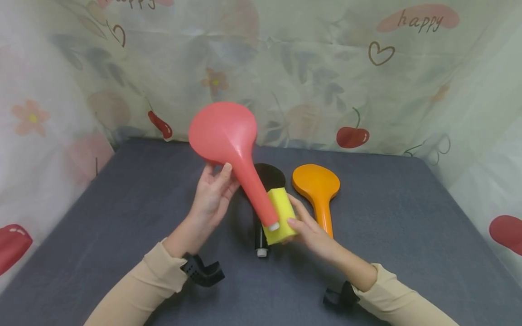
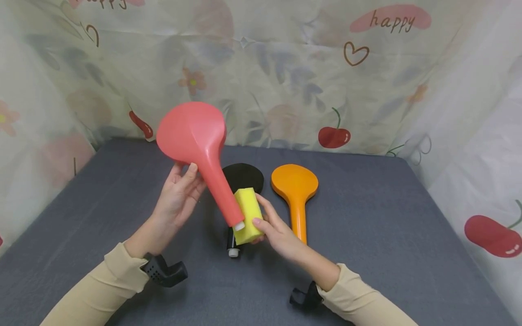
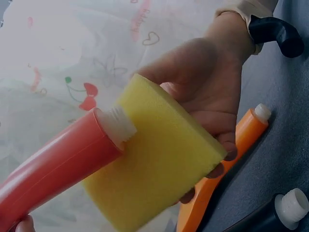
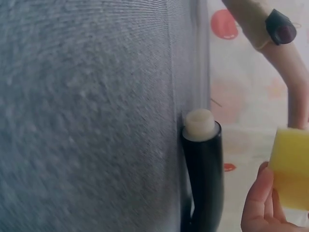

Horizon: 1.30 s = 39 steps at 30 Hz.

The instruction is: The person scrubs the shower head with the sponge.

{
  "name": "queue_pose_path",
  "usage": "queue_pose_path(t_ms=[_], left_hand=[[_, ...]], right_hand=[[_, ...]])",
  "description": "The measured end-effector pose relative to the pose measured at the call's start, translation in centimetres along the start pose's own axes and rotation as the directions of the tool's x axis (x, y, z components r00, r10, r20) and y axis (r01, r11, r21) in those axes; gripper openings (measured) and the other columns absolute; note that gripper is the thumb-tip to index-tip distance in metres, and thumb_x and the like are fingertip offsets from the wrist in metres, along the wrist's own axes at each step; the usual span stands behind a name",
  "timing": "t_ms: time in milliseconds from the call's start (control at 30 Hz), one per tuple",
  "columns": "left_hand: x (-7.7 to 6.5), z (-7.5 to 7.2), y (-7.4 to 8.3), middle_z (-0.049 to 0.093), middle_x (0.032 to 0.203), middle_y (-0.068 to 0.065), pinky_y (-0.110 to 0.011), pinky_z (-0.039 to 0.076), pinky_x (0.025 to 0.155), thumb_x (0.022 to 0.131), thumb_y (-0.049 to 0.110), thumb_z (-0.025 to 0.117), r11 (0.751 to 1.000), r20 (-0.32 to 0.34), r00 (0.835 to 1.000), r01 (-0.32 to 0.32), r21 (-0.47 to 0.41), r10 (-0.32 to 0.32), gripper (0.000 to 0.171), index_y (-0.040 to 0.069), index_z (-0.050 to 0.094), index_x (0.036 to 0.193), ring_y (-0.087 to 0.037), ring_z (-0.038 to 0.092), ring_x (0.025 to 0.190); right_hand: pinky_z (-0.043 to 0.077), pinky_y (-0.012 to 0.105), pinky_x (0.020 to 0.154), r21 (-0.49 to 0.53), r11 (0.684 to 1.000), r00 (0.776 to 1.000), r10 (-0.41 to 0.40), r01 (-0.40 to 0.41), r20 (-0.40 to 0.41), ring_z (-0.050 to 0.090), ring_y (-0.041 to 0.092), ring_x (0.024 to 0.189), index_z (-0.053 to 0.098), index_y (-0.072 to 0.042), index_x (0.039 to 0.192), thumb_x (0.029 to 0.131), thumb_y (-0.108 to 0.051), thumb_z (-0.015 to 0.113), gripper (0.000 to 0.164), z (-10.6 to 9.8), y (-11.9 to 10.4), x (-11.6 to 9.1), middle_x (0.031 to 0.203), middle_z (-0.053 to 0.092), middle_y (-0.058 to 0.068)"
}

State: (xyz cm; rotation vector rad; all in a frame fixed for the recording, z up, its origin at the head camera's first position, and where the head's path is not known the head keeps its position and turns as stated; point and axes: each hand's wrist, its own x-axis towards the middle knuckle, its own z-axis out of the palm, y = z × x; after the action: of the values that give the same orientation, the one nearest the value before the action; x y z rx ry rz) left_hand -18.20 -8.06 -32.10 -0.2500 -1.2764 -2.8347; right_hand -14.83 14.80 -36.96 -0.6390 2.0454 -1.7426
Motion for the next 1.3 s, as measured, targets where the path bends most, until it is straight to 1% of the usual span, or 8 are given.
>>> queue_pose_path(t_ms=[200, 333, 600, 700, 900, 1033, 1167, 1300], left_hand=[[0.2, -0.1, 0.0, 0.064, 0.096, 0.006, -0.021, 0.054, 0.080, 0.096, 0.004, 0.044, 1.000, -0.061, 0.998, -0.008, 0.013, 0.009, 0.024, 0.019, 0.044, 0.115, -0.006, 0.064, 0.083], [0.3, -0.2, -0.1, 0.063, 0.099, 0.005, -0.022, 0.054, 0.082, 0.096, 0.003, 0.045, 1.000, -0.096, 0.995, -0.006, 0.024, 0.008, 0.028, 0.019, 0.044, 0.119, -0.006, 0.064, 0.085], [0.3, -0.3, 0.1, 0.062, 0.103, 0.005, -0.022, 0.053, 0.085, 0.096, 0.006, 0.047, 0.999, -0.132, 0.991, 0.017, 0.040, -0.012, 0.028, 0.020, 0.044, 0.121, -0.006, 0.064, 0.089], [0.4, -0.4, 0.0, 0.062, 0.102, 0.006, -0.021, 0.053, 0.085, 0.096, 0.008, 0.048, 0.997, -0.164, 0.986, 0.034, 0.066, -0.023, 0.028, 0.021, 0.043, 0.120, -0.006, 0.064, 0.089], [0.6, -0.5, -0.2, 0.061, 0.099, 0.007, -0.020, 0.054, 0.078, 0.095, 0.007, 0.050, 0.996, -0.210, 0.978, 0.034, 0.077, -0.017, 0.027, 0.021, 0.045, 0.118, -0.005, 0.063, 0.083], [0.7, -0.5, -0.3, 0.060, 0.096, 0.006, -0.019, 0.054, 0.075, 0.095, 0.007, 0.050, 0.997, -0.233, 0.972, 0.034, 0.064, -0.018, 0.027, 0.022, 0.045, 0.117, -0.005, 0.062, 0.081], [0.6, -0.5, -0.3, 0.060, 0.095, 0.007, -0.019, 0.054, 0.075, 0.095, 0.007, 0.050, 0.997, -0.238, 0.971, 0.040, 0.065, -0.024, 0.028, 0.022, 0.044, 0.118, -0.005, 0.062, 0.081], [0.6, -0.5, -0.1, 0.060, 0.098, 0.006, -0.019, 0.054, 0.077, 0.095, 0.008, 0.051, 0.996, -0.228, 0.973, 0.050, 0.070, -0.033, 0.029, 0.022, 0.043, 0.119, -0.006, 0.062, 0.083]], right_hand=[[0.050, 0.024, 0.084, -0.147, 0.976, 0.980, -0.176, 0.161, -0.096, 0.056, 0.008, 0.098, 0.008, -0.015, 0.149, 0.098, -0.015, 0.043, 0.061, -0.3, -0.6, -0.5, 0.124, 0.042, 0.027], [0.048, 0.023, 0.084, -0.352, 0.894, 0.929, -0.342, 0.276, -0.140, 0.049, 0.007, 0.104, 0.022, -0.018, 0.148, 0.091, -0.008, 0.055, 0.066, 0.1, -0.8, -0.7, 0.123, 0.045, 0.018], [0.043, 0.030, 0.075, -0.695, 0.575, 0.765, -0.642, 0.431, -0.058, 0.042, 0.021, 0.103, 0.046, -0.025, 0.137, 0.087, -0.024, 0.065, 0.054, 0.9, -0.7, -0.7, 0.122, 0.042, 0.015], [0.042, 0.034, 0.076, -0.781, 0.415, 0.692, -0.721, 0.467, 0.031, 0.042, 0.025, 0.104, 0.054, -0.026, 0.129, 0.089, -0.038, 0.057, 0.042, 1.1, -0.9, -0.6, 0.121, 0.044, 0.020], [0.044, 0.041, 0.080, -0.874, 0.085, 0.575, -0.782, 0.479, 0.239, 0.046, 0.029, 0.103, 0.066, -0.025, 0.113, 0.087, -0.029, 0.058, 0.027, 1.7, -1.1, -0.4, 0.115, 0.049, 0.021], [0.044, 0.040, 0.081, -0.889, -0.067, 0.533, -0.779, 0.453, 0.331, 0.046, 0.029, 0.100, 0.066, -0.030, 0.113, 0.075, -0.021, 0.073, 0.039, 2.0, -1.0, -0.5, 0.115, 0.051, 0.018], [0.042, 0.040, 0.082, -0.891, -0.059, 0.539, -0.778, 0.450, 0.324, 0.045, 0.029, 0.101, 0.066, -0.030, 0.114, 0.071, -0.022, 0.078, 0.045, 2.0, -0.9, -0.6, 0.116, 0.051, 0.018], [0.042, 0.041, 0.081, -0.888, 0.084, 0.585, -0.779, 0.452, 0.224, 0.046, 0.029, 0.104, 0.065, -0.025, 0.114, 0.084, -0.028, 0.064, 0.031, 1.7, -0.7, -0.5, 0.116, 0.050, 0.020]])
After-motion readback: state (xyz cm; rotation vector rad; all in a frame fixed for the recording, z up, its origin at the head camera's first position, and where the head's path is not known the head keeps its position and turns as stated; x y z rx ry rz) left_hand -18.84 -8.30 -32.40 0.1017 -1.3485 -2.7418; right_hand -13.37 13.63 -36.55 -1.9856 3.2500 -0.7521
